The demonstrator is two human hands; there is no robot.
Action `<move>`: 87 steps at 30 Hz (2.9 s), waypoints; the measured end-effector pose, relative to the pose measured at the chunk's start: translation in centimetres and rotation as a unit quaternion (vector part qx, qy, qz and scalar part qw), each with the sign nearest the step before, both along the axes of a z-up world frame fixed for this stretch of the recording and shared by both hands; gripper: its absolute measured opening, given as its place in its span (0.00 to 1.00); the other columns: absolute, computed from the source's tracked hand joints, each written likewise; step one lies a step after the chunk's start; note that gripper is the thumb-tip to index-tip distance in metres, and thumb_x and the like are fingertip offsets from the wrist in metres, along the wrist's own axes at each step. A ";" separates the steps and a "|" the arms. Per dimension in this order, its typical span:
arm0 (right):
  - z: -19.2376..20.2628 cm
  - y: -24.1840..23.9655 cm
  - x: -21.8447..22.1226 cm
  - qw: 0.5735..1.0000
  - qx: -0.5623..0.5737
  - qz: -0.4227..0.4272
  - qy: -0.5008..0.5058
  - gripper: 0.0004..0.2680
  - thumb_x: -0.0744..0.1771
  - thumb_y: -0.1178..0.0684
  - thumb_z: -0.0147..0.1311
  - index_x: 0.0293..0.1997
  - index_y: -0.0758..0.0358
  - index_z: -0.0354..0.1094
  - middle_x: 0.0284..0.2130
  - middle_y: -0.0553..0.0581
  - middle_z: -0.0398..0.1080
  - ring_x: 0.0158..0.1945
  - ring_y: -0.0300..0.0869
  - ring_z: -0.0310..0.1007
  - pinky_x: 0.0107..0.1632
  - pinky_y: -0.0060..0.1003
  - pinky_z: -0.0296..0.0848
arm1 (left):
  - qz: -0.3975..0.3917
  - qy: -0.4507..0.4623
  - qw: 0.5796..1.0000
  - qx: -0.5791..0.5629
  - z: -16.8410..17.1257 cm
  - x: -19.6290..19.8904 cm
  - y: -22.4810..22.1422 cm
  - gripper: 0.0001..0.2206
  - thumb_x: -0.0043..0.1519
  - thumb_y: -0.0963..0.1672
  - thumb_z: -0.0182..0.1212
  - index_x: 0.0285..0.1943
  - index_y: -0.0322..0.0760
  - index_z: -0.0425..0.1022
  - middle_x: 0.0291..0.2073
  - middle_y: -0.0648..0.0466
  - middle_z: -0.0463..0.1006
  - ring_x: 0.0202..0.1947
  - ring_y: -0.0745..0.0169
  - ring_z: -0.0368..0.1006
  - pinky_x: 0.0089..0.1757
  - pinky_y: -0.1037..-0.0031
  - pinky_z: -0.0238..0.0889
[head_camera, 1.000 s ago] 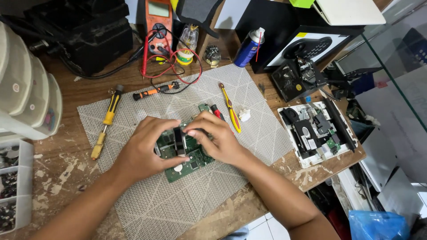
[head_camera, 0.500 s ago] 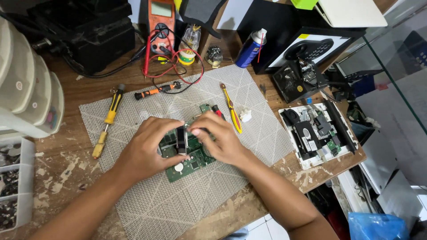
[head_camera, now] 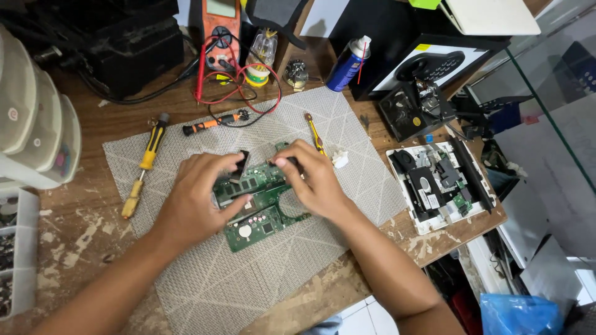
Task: The person is carefully adjusting and plugging in small connectors and ribbon cables on a computer motherboard at a repair bench.
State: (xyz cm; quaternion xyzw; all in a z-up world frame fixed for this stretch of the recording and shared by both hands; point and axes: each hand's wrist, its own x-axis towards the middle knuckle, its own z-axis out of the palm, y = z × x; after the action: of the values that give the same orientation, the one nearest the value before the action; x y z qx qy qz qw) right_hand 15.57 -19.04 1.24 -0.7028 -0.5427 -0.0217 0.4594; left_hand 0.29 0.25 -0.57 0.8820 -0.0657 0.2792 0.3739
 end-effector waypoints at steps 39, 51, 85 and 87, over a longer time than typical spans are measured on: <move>1.1 0.0 0.3 0.999 -0.036 0.041 -0.003 0.03 0.68 0.59 0.54 0.41 0.64 0.74 0.28 0.65 0.72 0.33 0.59 0.76 0.37 0.45 0.73 | -0.077 0.382 0.913 0.118 10.5 3.6 0.3 0.31 0.54 0.38 0.68 0.69 0.39 0.65 0.62 0.40 0.72 0.68 0.37 0.62 0.66 0.43 0.51; 1.0 0.2 0.3 0.998 0.015 0.059 0.029 0.03 0.69 0.59 0.54 0.41 0.63 0.74 0.26 0.61 0.71 0.24 0.48 0.74 0.32 0.40 0.73 | -0.070 0.182 0.981 -0.009 8.9 2.0 -0.3 0.38 0.46 0.36 0.69 0.69 0.26 0.60 0.53 0.34 0.71 0.57 0.31 0.70 0.57 0.48 0.64; 0.9 0.4 -2.3 0.998 0.025 0.045 0.036 0.04 0.69 0.61 0.52 0.43 0.65 0.73 0.26 0.57 0.71 0.21 0.43 0.76 0.25 0.33 0.73 | -0.060 -0.029 0.987 -0.150 -0.9 -1.0 -1.9 0.38 0.43 0.37 0.75 0.66 0.26 0.65 0.51 0.37 0.75 0.36 0.49 0.78 0.43 0.56 0.73; 0.8 0.4 -2.2 0.997 0.023 0.062 0.038 0.03 0.69 0.62 0.53 0.43 0.66 0.74 0.26 0.58 0.71 0.20 0.43 0.75 0.24 0.34 0.73 | -0.056 -0.035 0.988 -0.136 -0.2 -1.1 -2.0 0.37 0.43 0.37 0.75 0.65 0.26 0.66 0.50 0.37 0.76 0.36 0.47 0.78 0.44 0.55 0.73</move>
State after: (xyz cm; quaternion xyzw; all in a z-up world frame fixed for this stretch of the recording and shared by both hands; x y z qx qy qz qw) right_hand 13.38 -18.61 2.02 -0.6578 -0.5668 0.0210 0.4956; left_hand -0.84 -1.73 -0.80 0.8074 -0.0897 0.2952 0.5029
